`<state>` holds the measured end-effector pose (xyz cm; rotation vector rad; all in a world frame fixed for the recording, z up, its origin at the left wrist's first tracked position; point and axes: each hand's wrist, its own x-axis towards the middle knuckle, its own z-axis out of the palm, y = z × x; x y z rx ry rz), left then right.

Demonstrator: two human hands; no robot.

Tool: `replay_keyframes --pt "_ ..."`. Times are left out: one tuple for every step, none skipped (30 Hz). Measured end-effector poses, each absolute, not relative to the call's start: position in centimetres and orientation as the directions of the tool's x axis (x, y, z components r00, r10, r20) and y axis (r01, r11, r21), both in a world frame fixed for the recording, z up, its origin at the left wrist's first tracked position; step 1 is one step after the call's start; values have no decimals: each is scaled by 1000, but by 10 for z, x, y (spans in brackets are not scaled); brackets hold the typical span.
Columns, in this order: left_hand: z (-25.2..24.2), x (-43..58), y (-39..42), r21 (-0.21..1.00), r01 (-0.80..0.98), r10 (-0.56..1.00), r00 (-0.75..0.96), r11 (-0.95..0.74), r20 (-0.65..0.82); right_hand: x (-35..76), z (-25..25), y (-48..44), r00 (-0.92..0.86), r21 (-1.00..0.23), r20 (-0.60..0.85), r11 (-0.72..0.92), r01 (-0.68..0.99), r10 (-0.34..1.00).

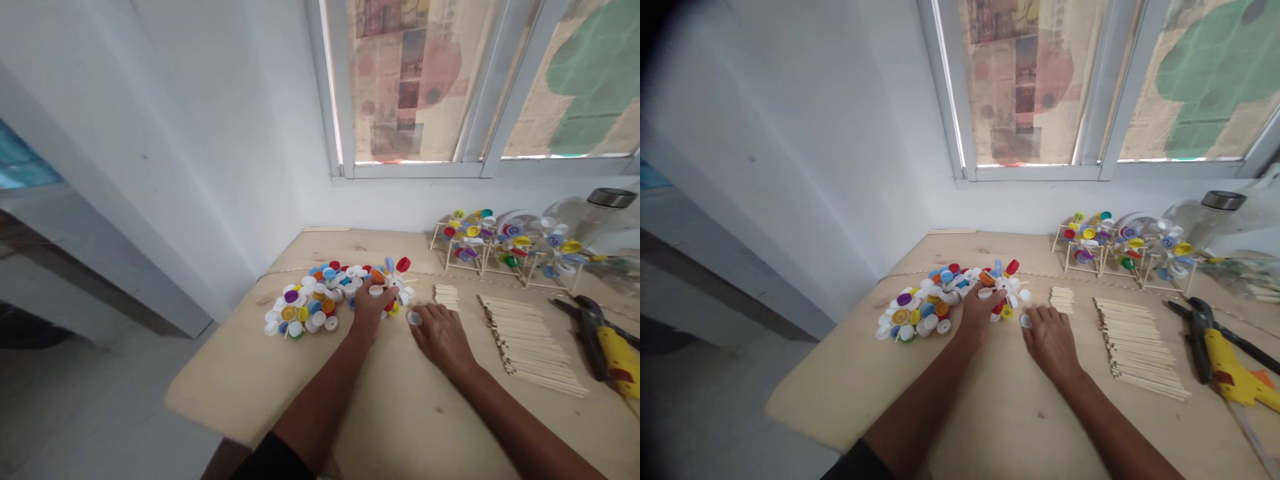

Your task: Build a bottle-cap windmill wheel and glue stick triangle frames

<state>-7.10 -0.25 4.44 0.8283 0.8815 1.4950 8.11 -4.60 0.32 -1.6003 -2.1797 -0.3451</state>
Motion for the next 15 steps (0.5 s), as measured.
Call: replay_keyframes --pt "45 -71 -3 881 -469 996 -91 -59 18 81 2 -45 -254 -50 468 312 949 846" --pt "44 -71 -3 879 -473 996 -87 -58 19 82 0 -45 -250 -61 469 314 948 847" --pt "44 -71 -3 877 -477 997 -79 -56 21 82 -1 -45 -243 -76 470 313 947 849" --pt "44 -71 -3 876 -479 997 -72 -55 23 83 -2 -46 -232 -95 472 310 946 851" --pt "44 -71 -3 876 -479 997 -66 -53 24 84 -2 -46 -221 -117 474 309 944 852" --pt "43 -70 -3 877 -478 998 -65 -53 24 86 -2 -47 -207 -142 480 308 941 852" --pt "43 -70 -3 879 -474 998 -64 -51 24 88 -2 -47 -190 -167 493 307 937 849" --pt "43 -70 -3 882 -469 997 -68 -54 25 90 -1 -47 -167 -194 515 304 933 841" --pt "43 -70 -3 885 -463 997 -69 -59 30 91 -1 -47 -143 -219 540 302 928 830" --pt "42 -70 -3 887 -457 997 -67 -63 37 93 0 -46 -116 -245 567 302 921 815" --pt "42 -70 -3 889 -453 997 -59 -67 45 95 1 -45 -89 -270 595 303 914 799" --pt "42 -70 -3 890 -450 997 -51 -68 50 96 1 -44 -64 -295 618 307 905 784" --pt "41 -70 -3 891 -449 998 -42 -66 53 98 2 -44 -43 -320 635 313 894 771" --pt "40 -69 -3 890 -451 998 -34 -63 53 99 3 -43 -22 -345 647 319 883 762" --pt "39 -69 -2 891 -451 998 -26 -57 51 99 3 -42 1 -370 658 323 871 753"
